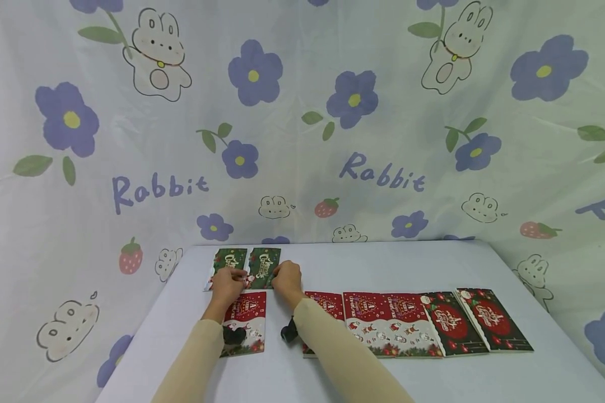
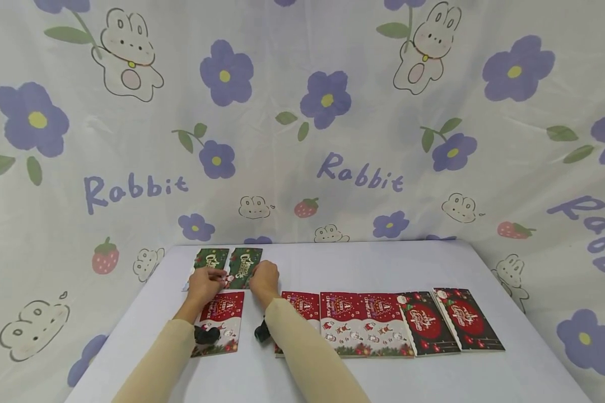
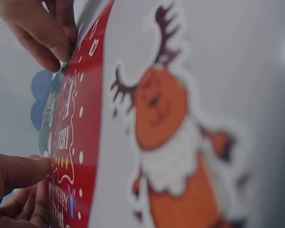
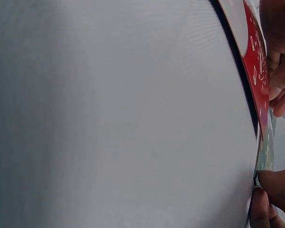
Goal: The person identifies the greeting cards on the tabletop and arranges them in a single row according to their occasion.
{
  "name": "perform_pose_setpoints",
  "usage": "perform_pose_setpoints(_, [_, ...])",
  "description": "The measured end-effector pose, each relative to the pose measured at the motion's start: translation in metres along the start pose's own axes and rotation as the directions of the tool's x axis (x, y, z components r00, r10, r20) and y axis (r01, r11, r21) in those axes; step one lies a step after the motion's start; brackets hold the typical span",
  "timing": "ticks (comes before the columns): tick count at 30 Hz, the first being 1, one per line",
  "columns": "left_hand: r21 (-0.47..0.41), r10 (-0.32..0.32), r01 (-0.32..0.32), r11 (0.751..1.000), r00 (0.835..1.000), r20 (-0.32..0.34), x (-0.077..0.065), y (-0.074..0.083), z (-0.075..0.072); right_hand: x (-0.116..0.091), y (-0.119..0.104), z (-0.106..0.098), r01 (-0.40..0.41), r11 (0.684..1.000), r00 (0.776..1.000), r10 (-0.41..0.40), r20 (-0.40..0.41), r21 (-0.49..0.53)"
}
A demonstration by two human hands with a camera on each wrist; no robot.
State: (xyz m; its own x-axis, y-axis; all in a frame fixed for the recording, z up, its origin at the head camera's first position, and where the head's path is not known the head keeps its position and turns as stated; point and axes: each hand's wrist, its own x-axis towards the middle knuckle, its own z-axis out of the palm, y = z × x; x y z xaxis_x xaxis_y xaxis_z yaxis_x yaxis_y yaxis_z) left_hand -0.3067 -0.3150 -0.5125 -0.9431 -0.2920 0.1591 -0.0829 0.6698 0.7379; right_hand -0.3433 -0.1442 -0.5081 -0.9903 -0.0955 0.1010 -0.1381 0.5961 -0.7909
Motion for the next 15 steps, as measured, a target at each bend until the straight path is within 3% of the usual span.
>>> perform_pose_setpoints(6, [-0.024, -0.014, 0.015, 1.000, 1.000, 0.020, 0.0003, -0.0012, -0.0028, 0.0020, 0.0005, -0.0012, 0.032, 0.999, 0.999, -0.032, 0.001, -0.028])
perform_pose_setpoints(15, [-0.050, 0.052, -0.052, 0.997, 0.999, 0.002, -0.0032, 0.0004, -0.0066, 0.0014, 0.0024, -0.0035, 0.038, 0.999, 0.999, -0.038, 0.023, -0.001])
